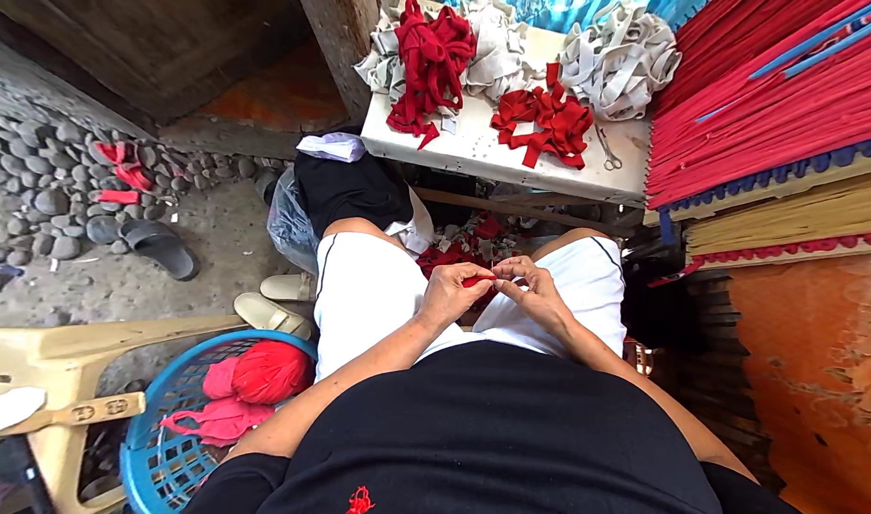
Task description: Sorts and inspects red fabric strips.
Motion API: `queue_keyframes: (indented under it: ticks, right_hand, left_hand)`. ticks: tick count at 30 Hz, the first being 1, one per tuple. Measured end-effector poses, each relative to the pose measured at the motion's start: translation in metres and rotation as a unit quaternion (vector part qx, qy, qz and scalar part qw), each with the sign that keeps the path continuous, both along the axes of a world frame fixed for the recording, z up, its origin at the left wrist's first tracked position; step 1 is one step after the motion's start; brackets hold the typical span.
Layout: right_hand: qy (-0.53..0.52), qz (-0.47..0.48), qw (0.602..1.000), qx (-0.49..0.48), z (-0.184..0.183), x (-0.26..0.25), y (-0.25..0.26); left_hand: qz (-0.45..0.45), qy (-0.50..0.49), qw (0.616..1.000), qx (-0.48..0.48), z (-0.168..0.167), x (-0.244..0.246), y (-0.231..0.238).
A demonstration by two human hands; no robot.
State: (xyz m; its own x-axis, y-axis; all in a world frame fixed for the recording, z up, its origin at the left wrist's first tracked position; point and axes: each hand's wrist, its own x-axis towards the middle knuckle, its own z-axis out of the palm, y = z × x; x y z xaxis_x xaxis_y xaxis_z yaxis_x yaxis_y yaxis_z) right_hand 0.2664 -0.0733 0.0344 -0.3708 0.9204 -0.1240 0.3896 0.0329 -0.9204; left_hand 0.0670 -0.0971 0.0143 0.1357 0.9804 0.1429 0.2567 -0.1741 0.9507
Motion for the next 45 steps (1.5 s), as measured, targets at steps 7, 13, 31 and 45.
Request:
queue_keyframes:
  ticks: [7,13,31,45]
  right_hand:
    - [0.039,0.020,0.999,0.012,-0.003,0.003,0.001]
    - [0.003,0.057,0.991,0.117,0.001,0.001,0.000]
    - [0.098,0.031,0.994,-0.036,0.022,0.009,0.009]
    - [-0.026,0.063,0.997,0.021,0.016,0.020,0.028]
  left_hand:
    - [0.022,0.021,0.999,-0.029,0.002,-0.001,-0.002]
    - [0.037,0.050,0.996,-0.056,0.002,0.001,0.001]
    - [-0.028,0.148,0.983,0.105,-0.003,0.003,-0.002]
    - [-0.014,0.128,0.976,0.174,-0.001,0.002,-0.005]
